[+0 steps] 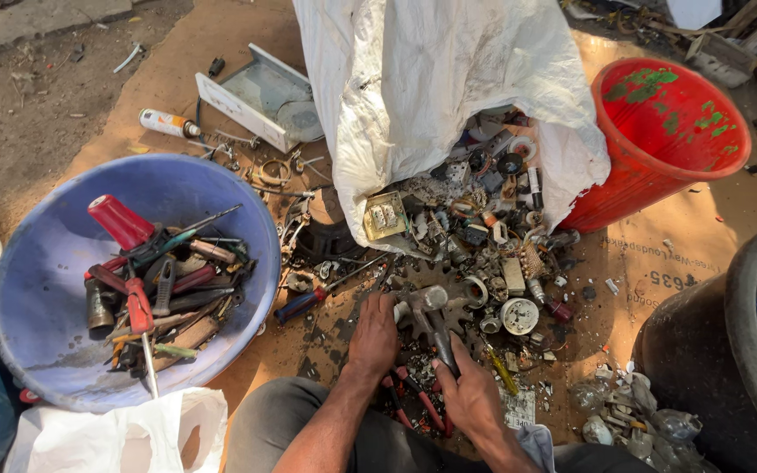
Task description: The person sits on the ground and uses a hammer to repeatedly strike a metal gear and other small electronic components on a cardboard surface. The person breaks apart the items and occasionally picks up pieces to reposition them for further striking.
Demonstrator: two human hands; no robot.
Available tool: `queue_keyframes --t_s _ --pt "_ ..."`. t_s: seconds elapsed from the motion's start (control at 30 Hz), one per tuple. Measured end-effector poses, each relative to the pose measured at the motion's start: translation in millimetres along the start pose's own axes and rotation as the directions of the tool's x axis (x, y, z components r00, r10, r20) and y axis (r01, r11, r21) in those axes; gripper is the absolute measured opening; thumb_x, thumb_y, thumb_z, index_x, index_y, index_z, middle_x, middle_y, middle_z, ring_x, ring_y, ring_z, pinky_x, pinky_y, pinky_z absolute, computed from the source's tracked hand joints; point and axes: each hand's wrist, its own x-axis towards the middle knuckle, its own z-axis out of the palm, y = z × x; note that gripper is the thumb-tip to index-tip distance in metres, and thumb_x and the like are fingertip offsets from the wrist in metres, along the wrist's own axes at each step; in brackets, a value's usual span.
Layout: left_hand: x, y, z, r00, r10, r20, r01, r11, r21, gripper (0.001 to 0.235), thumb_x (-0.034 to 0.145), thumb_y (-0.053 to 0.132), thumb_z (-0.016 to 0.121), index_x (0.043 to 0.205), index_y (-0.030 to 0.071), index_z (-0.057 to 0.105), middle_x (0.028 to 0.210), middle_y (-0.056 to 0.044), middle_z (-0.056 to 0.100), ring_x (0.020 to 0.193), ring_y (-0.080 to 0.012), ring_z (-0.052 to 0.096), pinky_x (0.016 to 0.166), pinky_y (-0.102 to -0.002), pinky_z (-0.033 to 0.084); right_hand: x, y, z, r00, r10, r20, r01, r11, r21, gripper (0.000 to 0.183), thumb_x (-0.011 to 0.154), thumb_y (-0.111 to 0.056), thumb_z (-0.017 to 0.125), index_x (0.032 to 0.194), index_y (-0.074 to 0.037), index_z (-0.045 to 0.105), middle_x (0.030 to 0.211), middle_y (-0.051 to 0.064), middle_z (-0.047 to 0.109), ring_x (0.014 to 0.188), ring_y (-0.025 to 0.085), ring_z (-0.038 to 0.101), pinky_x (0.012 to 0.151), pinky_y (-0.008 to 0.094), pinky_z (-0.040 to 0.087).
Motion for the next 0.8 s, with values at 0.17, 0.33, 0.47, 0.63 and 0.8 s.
queue_keyframes --t_s 0.17,0.33,0.47,0.63,0.8 --pt "-5 -5 2 0.999 -0.029 0.023 0.029 1.0 -0.005 0.05 0.078 -0.019 0.05 0.124 0.002 0.049 0.122 -0.019 0.051 0.118 -0.0378 0.052 0.102 -0.048 0.049 -6 15 3 0.787 -0.481 -0.388 0.541 0.839 0.057 0.052 0.103 -0.024 0.056 0.146 0.004 0.045 0.082 0.01 0.071 0.059 0.013 0.071 0.044 0.027 0.059" --pt "-4 -6 2 0.999 -0.031 -0.007 0.031 0.998 -0.049 0.052 0.075 -0.016 0.057 0.123 0.001 0.05 0.123 -0.02 0.052 0.12 -0.0403 0.052 0.102 -0.05 0.048 3 9 15 0.99 -0.123 -0.075 0.122 0.992 -0.023 0.055 0.098 -0.03 0.061 0.148 -0.011 0.048 0.075 0.009 0.072 0.052 0.016 0.067 0.044 0.032 0.054" --pt "-4 -5 1 0.998 -0.037 -0.053 0.032 0.994 -0.103 0.054 0.072 -0.011 0.065 0.123 0.001 0.054 0.122 -0.023 0.056 0.118 -0.0427 0.054 0.101 -0.049 0.048 6 4 14 0.99 0.14 0.035 -0.141 0.989 0.037 0.06 0.096 -0.032 0.062 0.152 -0.021 0.044 0.072 0.008 0.071 0.051 0.017 0.066 0.046 0.034 0.051" --pt "1 -4 -7 0.957 -0.273 0.094 0.289 0.912 -0.291 0.059 0.073 0.01 0.084 0.125 0.001 0.057 0.12 -0.022 0.066 0.11 -0.0362 0.067 0.097 -0.045 0.055 2 8 8 0.977 -0.158 -0.142 0.189 0.951 0.244 0.055 0.098 -0.028 0.061 0.15 -0.012 0.048 0.076 0.003 0.067 0.053 0.012 0.064 0.043 0.03 0.053" --pt "3 -6 -10 0.881 -0.429 0.197 0.472 0.805 -0.359 0.061 0.071 0.003 0.083 0.126 0.003 0.058 0.119 -0.017 0.07 0.106 -0.0288 0.071 0.094 -0.04 0.058 5 15 17 0.999 0.012 -0.047 0.008 0.917 0.399 0.057 0.095 -0.025 0.065 0.148 -0.011 0.05 0.068 0.003 0.062 0.05 0.011 0.059 0.041 0.03 0.05"
